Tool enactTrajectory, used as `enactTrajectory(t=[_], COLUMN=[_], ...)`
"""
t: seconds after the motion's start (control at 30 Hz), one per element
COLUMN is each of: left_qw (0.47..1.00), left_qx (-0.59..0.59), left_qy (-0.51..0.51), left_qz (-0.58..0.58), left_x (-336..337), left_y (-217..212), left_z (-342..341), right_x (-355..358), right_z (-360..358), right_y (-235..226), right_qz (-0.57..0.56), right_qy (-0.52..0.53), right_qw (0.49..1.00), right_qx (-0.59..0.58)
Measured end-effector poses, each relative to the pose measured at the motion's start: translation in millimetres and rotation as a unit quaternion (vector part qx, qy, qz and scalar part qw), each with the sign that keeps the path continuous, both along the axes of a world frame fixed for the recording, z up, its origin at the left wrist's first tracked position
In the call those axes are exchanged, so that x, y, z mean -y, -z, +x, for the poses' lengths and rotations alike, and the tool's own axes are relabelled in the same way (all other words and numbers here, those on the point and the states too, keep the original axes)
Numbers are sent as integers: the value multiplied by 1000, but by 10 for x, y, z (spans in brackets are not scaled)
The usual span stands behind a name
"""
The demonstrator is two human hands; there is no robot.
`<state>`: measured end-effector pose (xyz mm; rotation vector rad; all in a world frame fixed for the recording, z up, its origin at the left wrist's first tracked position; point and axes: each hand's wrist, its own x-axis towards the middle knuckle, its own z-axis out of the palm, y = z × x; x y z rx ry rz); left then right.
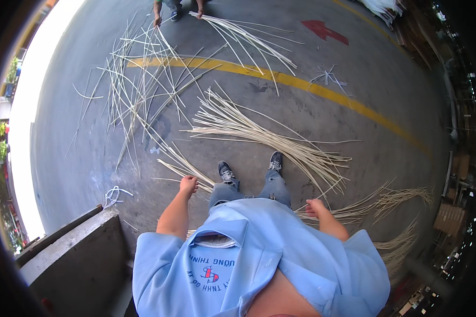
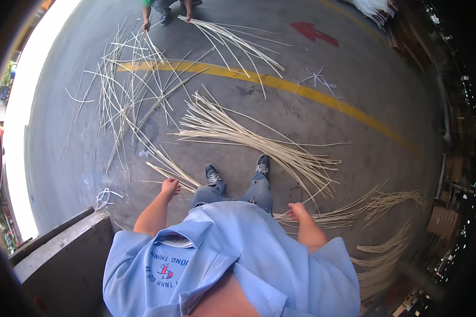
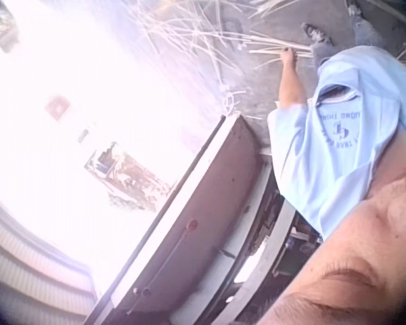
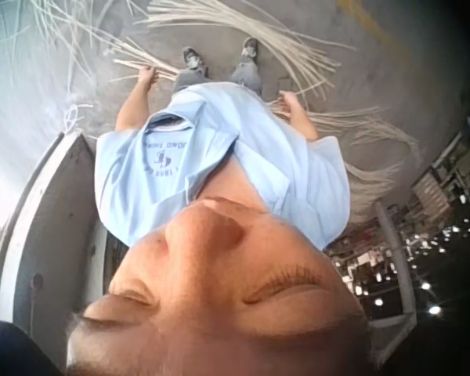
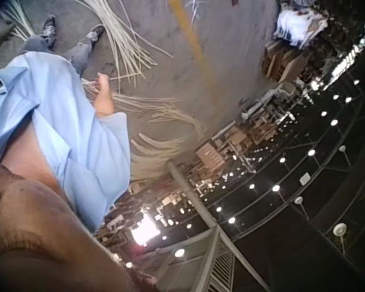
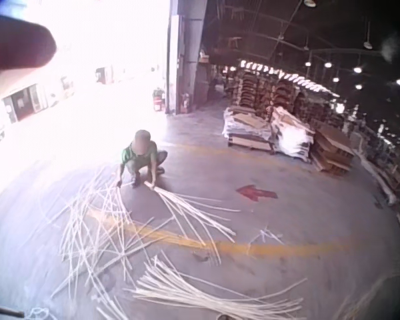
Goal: The person gathers thin wooden sticks from the floor, aligns them into bundles, and secures them with rubber bands. The person repeatedly picks up sticks, aligns them, and ties them into bundles while sitting on the floor.
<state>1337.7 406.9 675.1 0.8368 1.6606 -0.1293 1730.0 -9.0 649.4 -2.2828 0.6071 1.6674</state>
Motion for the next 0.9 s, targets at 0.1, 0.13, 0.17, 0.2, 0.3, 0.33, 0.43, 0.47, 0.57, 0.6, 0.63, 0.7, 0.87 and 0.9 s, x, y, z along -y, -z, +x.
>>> enactTrajectory(t=[0.1, 0.13, 0.17, 0.2, 0.3, 0.33, 0.43, 0.47, 0.57, 0.6, 0.63, 0.7, 0.87, 0.9], left_qw=[999, 999, 998, 998, 990, 992, 989, 983, 960, 958, 960, 951, 938, 936], left_qx=[-49, -41, -34, -37, 6, 37, 136, 163, 231, 238, 228, 233, 213, 185], left_qy=[-22, -34, -45, -51, -136, -118, -31, -38, -10, -23, -42, -92, -209, -229], left_qz=[-8, -2, 4, 12, 26, 11, -37, -72, -155, -159, -159, -182, -175, -196], left_x=[96, 151, 202, 230, 497, 608, 998, 1136, 1419, 1480, 1507, 1605, 1703, 1788], left_y=[32, 136, 246, 328, 593, 724, 1389, 1624, 2445, 2695, 2917, 3362, 4277, 4394], left_z=[-88, 5, 109, 203, 515, 651, 1022, 1115, 1452, 1501, 1441, 1434, 1279, 1247], right_x=[-495, -672, -852, -1030, -1595, -1710, -2067, -2220, -2410, -2466, -2599, -2819, -3667, -3790], right_z=[687, 983, 1245, 1422, 1549, 1522, 1292, 1161, 955, 864, 627, 405, -180, -327], right_y=[149, 237, 335, 452, 844, 1001, 1611, 1834, 2661, 2952, 3243, 3849, 5393, 5642], right_qz=[56, 80, 126, 180, 211, 184, 132, 141, 178, 189, 191, 179, 309, 289], right_qy=[-69, -101, -109, -125, -392, -412, -469, -492, -554, -568, -593, -631, -659, -661], right_qw=[993, 985, 978, 964, 856, 858, 849, 838, 783, 770, 757, 734, 626, 622], right_qx=[84, 114, 122, 149, 262, 246, 205, 190, 220, 222, 199, 177, 282, 304])
